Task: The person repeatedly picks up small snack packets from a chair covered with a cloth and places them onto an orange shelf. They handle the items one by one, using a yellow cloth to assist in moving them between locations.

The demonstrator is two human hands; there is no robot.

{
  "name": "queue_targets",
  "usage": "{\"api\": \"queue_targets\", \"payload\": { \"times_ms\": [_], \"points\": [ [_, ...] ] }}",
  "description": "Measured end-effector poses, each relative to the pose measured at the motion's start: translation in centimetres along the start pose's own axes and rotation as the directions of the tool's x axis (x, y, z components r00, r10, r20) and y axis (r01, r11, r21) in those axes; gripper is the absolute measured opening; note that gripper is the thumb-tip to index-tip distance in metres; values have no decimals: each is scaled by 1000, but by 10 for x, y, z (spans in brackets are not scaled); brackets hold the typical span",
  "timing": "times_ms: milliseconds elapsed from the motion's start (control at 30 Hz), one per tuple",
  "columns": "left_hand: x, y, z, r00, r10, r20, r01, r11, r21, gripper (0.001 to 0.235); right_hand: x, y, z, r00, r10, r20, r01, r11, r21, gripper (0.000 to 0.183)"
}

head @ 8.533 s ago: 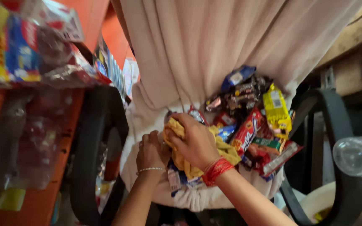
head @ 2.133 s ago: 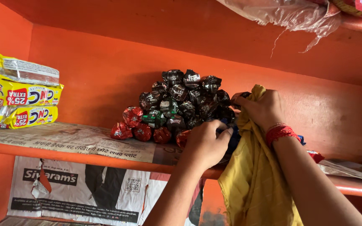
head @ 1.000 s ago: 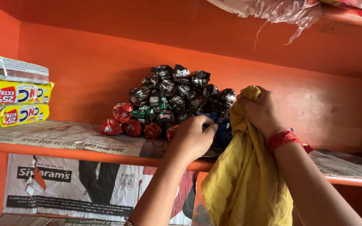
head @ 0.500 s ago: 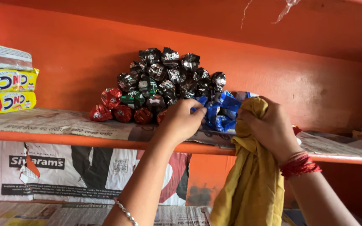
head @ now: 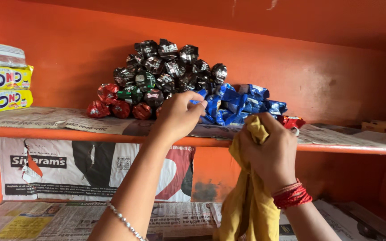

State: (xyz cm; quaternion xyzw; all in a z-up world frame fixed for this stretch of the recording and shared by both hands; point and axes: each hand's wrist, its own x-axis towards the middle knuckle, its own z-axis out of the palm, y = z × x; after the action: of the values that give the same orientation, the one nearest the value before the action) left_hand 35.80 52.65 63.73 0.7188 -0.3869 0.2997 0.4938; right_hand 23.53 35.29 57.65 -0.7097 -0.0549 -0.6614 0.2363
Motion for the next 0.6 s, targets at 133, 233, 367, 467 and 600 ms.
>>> {"api": "queue_targets", "payload": {
  "times_ms": [133, 233, 367, 467, 600],
  "points": [
    [-12, 13, 15, 981, 165, -105, -156, 983, 92, 26, -10, 5, -20, 997, 13, 75, -17, 998, 61, 22],
    [-26, 31, 41, 949, 246, -195, -229, 968, 107, 20, -10, 10, -39, 995, 24, 96, -29, 998, 51, 21],
    [-55, 61, 93, 907, 344, -244, -357, 934, -9, 14, -11, 19, -68, 992, 85, 92, -81, 996, -48, 22],
    [-81, 83, 127, 918, 354, -177, -374, 922, -99, 14, -18, 24, -94, 989, 115, 89, -117, 993, 26, 19],
    [-107, 102, 172, 917, 378, -131, -397, 898, -190, 15, -30, 41, -132, 994, 82, 69, -82, 997, -3, 20]
  ]
}}
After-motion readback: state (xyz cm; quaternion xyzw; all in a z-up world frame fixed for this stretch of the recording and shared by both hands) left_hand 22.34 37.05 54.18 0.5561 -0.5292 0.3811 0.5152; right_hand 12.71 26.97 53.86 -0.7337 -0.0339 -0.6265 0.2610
